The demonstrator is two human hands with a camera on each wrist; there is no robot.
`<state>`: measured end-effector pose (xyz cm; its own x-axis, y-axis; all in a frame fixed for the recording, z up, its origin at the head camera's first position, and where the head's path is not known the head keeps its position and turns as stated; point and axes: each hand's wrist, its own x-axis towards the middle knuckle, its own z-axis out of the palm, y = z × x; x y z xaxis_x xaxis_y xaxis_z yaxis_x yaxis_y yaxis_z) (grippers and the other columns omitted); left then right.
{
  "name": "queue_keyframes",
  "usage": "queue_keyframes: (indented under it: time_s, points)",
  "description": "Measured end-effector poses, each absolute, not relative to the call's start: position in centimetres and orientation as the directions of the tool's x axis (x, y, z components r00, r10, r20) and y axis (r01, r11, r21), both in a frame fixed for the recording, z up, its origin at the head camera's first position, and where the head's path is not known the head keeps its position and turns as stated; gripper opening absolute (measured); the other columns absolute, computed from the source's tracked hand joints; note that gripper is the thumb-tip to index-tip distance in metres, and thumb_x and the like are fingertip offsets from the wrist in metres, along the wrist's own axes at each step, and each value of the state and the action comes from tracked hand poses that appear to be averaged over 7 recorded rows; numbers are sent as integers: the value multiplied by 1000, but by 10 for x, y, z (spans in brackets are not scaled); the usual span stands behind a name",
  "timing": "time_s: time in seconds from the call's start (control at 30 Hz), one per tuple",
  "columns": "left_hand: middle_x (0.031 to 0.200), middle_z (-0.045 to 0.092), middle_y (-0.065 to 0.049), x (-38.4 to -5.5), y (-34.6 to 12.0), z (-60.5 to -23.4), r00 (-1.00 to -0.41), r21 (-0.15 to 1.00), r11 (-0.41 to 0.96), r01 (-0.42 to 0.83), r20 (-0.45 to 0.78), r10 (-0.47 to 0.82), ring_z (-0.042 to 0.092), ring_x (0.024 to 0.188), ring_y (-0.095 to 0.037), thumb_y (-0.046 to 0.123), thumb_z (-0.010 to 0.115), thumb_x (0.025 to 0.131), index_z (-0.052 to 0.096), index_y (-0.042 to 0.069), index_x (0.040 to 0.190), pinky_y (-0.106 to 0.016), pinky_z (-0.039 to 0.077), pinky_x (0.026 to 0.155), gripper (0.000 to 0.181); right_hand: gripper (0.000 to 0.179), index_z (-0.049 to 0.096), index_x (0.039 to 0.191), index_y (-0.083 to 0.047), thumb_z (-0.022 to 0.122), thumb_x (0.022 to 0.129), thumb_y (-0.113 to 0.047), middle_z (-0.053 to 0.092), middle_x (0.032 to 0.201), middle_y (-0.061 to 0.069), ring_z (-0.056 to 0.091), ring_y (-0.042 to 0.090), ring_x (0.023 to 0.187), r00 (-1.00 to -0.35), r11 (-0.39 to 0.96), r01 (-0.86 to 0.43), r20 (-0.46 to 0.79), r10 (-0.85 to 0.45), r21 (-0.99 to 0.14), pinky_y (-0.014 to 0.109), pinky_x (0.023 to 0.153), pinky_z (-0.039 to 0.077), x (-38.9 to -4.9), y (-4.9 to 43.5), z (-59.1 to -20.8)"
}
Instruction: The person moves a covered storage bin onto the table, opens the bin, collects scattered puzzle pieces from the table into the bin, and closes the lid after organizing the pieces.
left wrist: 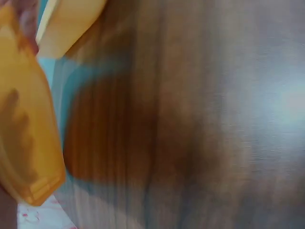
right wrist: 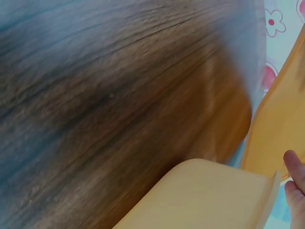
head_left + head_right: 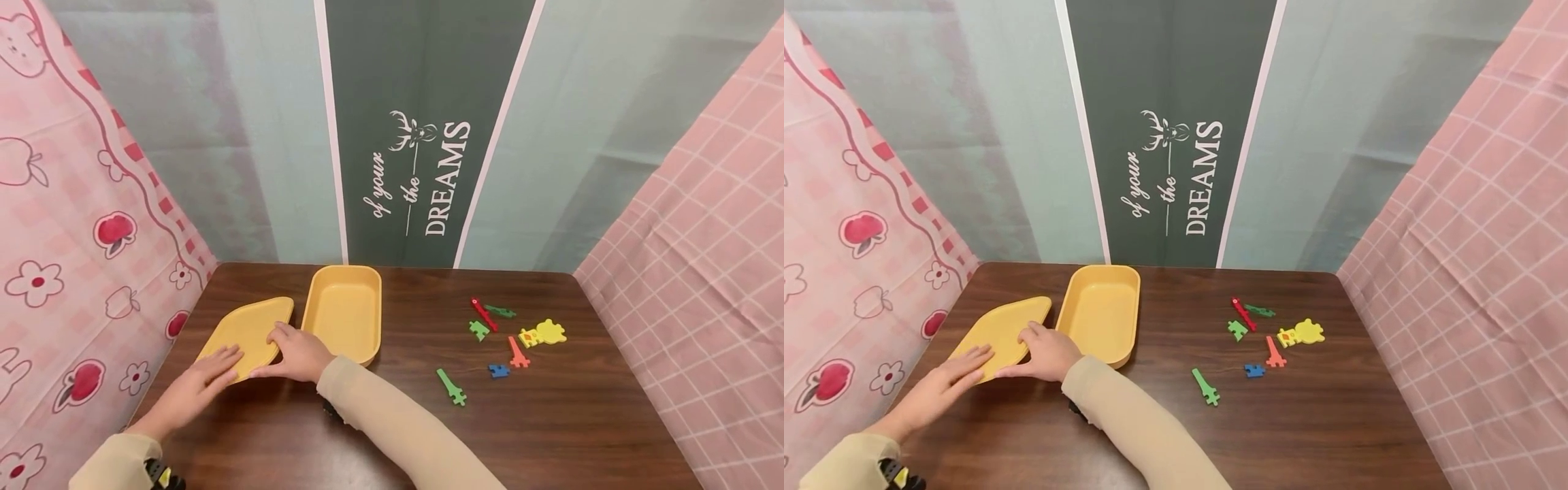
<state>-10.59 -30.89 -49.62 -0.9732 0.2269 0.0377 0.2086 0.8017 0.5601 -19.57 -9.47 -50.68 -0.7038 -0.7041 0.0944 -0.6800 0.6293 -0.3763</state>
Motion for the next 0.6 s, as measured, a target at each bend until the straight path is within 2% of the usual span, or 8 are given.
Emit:
queue_keyframes:
  time_s: [0.13, 0.2, 0.27, 0.3, 0.37, 0.43, 0.47, 0.6]
  points:
    - [131, 55, -5, -94, -302, -492, -931, 342, 869, 358, 202, 305, 51, 117, -30, 34, 66, 85, 58, 18, 129, -51, 41, 88, 47, 63, 53, 107, -22, 54, 72, -74, 53, 113, -12, 56, 2, 78, -688, 612, -698, 112, -717, -372, 13, 73, 45, -196, -94, -507]
    - [125, 59, -3, -92, -301, -489, -894, 264, 867, 423, 280, 350, 55, 112, -25, 29, 71, 81, 62, 18, 124, -35, 41, 95, 46, 63, 53, 107, -22, 53, 72, -75, 53, 109, -13, 53, 1, 73, -686, 609, -697, 106, -719, -377, 13, 70, 44, -196, -94, -508]
    - [119, 63, -3, -93, -300, -486, -848, 199, 850, 488, 340, 407, 59, 106, -23, 26, 72, 79, 64, 16, 120, -31, 44, 92, 43, 64, 53, 108, -23, 51, 73, -75, 52, 109, -13, 52, 1, 72, -688, 616, -694, 89, -720, -373, 13, 70, 44, -195, -95, -509]
    - [117, 64, -4, -94, -300, -485, -823, 171, 836, 521, 362, 438, 60, 104, -23, 27, 71, 80, 65, 14, 118, -30, 45, 91, 41, 65, 53, 110, -23, 50, 73, -76, 52, 112, -13, 53, 1, 75, -689, 623, -692, 75, -721, -365, 14, 72, 45, -195, -95, -509]
    - [114, 65, -6, -96, -299, -484, -772, 119, 804, 582, 390, 501, 62, 101, -22, 30, 68, 83, 66, 10, 116, -28, 46, 88, 39, 69, 54, 118, -23, 46, 75, -76, 51, 126, -8, 57, 4, 92, -687, 638, -694, 43, -725, -332, 17, 81, 45, -194, -94, -508]
    - [111, 66, -9, -98, -300, -485, -738, 76, 778, 624, 385, 555, 64, 97, -24, 33, 67, 84, 66, 7, 114, -39, 52, 75, 40, 75, 52, 127, -22, 42, 77, -76, 45, 138, -4, 54, 8, 110, -675, 644, -708, 12, -737, -291, 20, 91, 42, -193, -91, -507]
    - [110, 66, -11, -99, -301, -486, -726, 69, 764, 641, 377, 575, 65, 95, -24, 31, 68, 83, 67, 5, 112, -39, 52, 73, 39, 78, 50, 132, -21, 40, 78, -76, 40, 143, -1, 49, 10, 118, -668, 642, -717, 3, -744, -271, 22, 96, 39, -193, -90, -507]
    - [102, 68, -16, -103, -303, -494, -715, 74, 735, 674, 315, 624, 67, 85, -27, 14, 79, 69, 68, 2, 103, -36, 54, 66, 38, 79, 43, 140, -17, 40, 83, -71, 29, 150, 4, 34, 14, 132, -661, 636, -729, 15, -751, -252, 29, 105, 29, -192, -76, -504]
